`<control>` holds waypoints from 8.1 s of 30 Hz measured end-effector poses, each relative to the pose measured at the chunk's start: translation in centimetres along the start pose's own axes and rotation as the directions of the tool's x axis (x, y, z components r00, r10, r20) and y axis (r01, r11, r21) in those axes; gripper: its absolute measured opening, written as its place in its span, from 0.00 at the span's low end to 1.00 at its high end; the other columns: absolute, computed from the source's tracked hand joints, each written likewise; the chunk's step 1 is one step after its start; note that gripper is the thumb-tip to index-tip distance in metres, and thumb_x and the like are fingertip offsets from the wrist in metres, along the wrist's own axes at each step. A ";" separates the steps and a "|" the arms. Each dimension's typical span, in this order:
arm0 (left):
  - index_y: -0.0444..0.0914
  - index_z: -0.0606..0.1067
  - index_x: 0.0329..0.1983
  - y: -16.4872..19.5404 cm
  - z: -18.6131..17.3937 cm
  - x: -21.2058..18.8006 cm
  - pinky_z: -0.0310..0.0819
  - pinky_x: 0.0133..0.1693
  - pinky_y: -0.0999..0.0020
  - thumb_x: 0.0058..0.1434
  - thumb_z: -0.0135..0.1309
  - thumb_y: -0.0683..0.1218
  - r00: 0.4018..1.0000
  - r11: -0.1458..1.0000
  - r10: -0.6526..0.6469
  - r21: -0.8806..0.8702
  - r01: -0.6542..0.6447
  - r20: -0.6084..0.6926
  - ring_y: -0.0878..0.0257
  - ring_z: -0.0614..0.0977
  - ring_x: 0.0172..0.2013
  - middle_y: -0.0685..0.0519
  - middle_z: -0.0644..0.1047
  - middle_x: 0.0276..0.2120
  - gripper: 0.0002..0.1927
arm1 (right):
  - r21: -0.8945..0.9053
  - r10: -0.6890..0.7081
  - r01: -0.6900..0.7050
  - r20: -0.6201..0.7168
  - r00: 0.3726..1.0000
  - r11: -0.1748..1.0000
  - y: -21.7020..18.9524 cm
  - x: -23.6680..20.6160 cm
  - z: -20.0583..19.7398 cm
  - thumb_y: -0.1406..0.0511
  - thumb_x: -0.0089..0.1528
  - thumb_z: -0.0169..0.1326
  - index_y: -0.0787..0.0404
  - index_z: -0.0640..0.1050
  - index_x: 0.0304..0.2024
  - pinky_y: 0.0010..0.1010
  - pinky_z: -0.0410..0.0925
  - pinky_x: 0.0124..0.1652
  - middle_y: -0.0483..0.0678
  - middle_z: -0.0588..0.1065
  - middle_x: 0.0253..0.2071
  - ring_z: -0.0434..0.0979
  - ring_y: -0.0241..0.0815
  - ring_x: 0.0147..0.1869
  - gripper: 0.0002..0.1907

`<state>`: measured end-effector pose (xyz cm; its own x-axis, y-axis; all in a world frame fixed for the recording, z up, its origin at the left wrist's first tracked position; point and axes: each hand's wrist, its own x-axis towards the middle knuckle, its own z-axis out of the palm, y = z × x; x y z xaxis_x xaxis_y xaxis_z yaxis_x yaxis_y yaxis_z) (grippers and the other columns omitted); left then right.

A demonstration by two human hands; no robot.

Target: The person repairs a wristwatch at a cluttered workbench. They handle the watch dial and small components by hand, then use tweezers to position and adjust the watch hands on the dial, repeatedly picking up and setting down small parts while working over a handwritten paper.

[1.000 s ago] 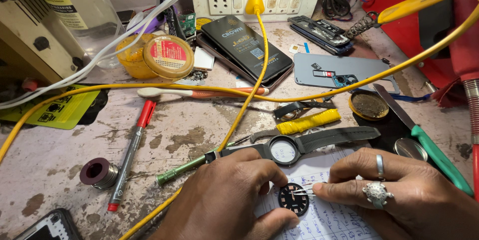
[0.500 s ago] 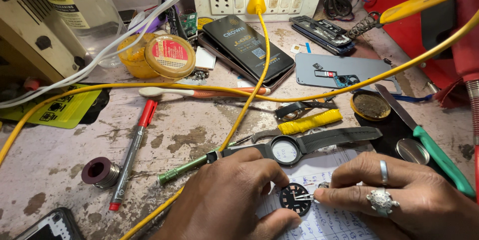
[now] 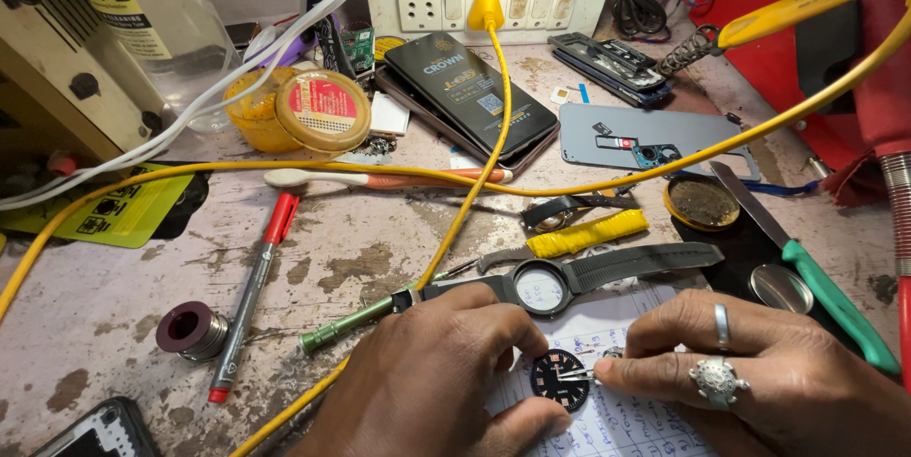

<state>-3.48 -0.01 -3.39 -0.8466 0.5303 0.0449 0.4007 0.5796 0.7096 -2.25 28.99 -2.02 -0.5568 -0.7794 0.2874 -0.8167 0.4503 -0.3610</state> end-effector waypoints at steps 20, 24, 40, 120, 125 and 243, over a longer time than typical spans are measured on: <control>0.49 0.82 0.40 0.2 -0.1 -0.1 0.79 0.38 0.61 0.47 0.70 0.58 1.000 1.000 -0.005 0.011 0.005 0.006 0.60 0.85 0.37 0.55 0.79 0.35 0.19 | 0.003 -0.016 0.017 -0.017 1.000 1.000 -0.3 0.2 0.0 0.68 0.53 0.62 0.54 0.83 0.55 0.22 0.74 0.41 0.44 0.79 0.46 0.79 0.37 0.49 0.26; 0.49 0.82 0.40 0.5 -0.3 -0.2 0.79 0.39 0.61 0.46 0.70 0.58 1.000 1.000 -0.022 0.011 0.022 0.018 0.60 0.85 0.37 0.56 0.79 0.35 0.19 | -0.041 -0.040 0.039 -0.018 0.999 0.998 -0.5 0.2 -0.1 0.70 0.50 0.61 0.54 0.83 0.56 0.26 0.74 0.44 0.45 0.79 0.46 0.82 0.37 0.49 0.28; 0.44 0.81 0.36 0.6 -1.4 -0.4 0.80 0.36 0.68 0.55 0.67 0.55 0.964 0.982 0.156 -0.069 -0.174 -0.215 0.65 0.87 0.33 0.56 0.82 0.30 0.13 | -0.163 0.266 -0.319 -0.279 0.923 0.934 -0.8 -0.6 -0.6 0.66 0.58 0.62 0.46 0.86 0.49 0.24 0.74 0.43 0.39 0.82 0.45 0.82 0.34 0.47 0.17; 0.41 0.82 0.34 3.5 1.5 0.2 0.75 0.30 0.66 0.61 0.61 0.49 0.964 0.967 0.120 -0.192 -0.167 -0.237 0.61 0.83 0.27 0.53 0.79 0.27 0.07 | 0.382 0.259 -0.214 -0.071 0.963 0.899 -2.5 0.5 -2.8 0.69 0.63 0.60 0.61 0.84 0.42 0.23 0.75 0.39 0.43 0.79 0.38 0.79 0.34 0.42 0.05; 0.41 0.79 0.33 3.4 1.7 -0.3 0.75 0.34 0.60 0.62 0.59 0.48 0.964 0.986 0.135 -0.068 -0.154 -0.228 0.54 0.83 0.32 0.51 0.78 0.31 0.06 | 0.420 0.264 -0.221 -0.047 0.963 0.880 -2.6 0.7 -2.7 0.70 0.63 0.60 0.61 0.84 0.42 0.24 0.75 0.39 0.44 0.79 0.39 0.79 0.35 0.42 0.06; 0.47 0.68 0.50 1.9 -0.6 -0.6 0.79 0.35 0.61 0.46 0.70 0.50 0.997 0.994 -0.058 -0.085 0.062 0.053 0.61 0.87 0.30 0.63 0.85 0.39 0.30 | -0.414 -0.254 0.181 -0.128 0.959 0.892 -3.4 1.8 0.3 0.61 0.57 0.60 0.58 0.83 0.48 0.36 0.73 0.42 0.45 0.78 0.44 0.81 0.42 0.49 0.17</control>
<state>-2.44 0.37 -1.64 -0.8486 0.5280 -0.0337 0.3160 0.5568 0.7682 -0.45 25.90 -0.57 -0.3462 -0.8056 0.4808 -0.8921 0.4413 0.0971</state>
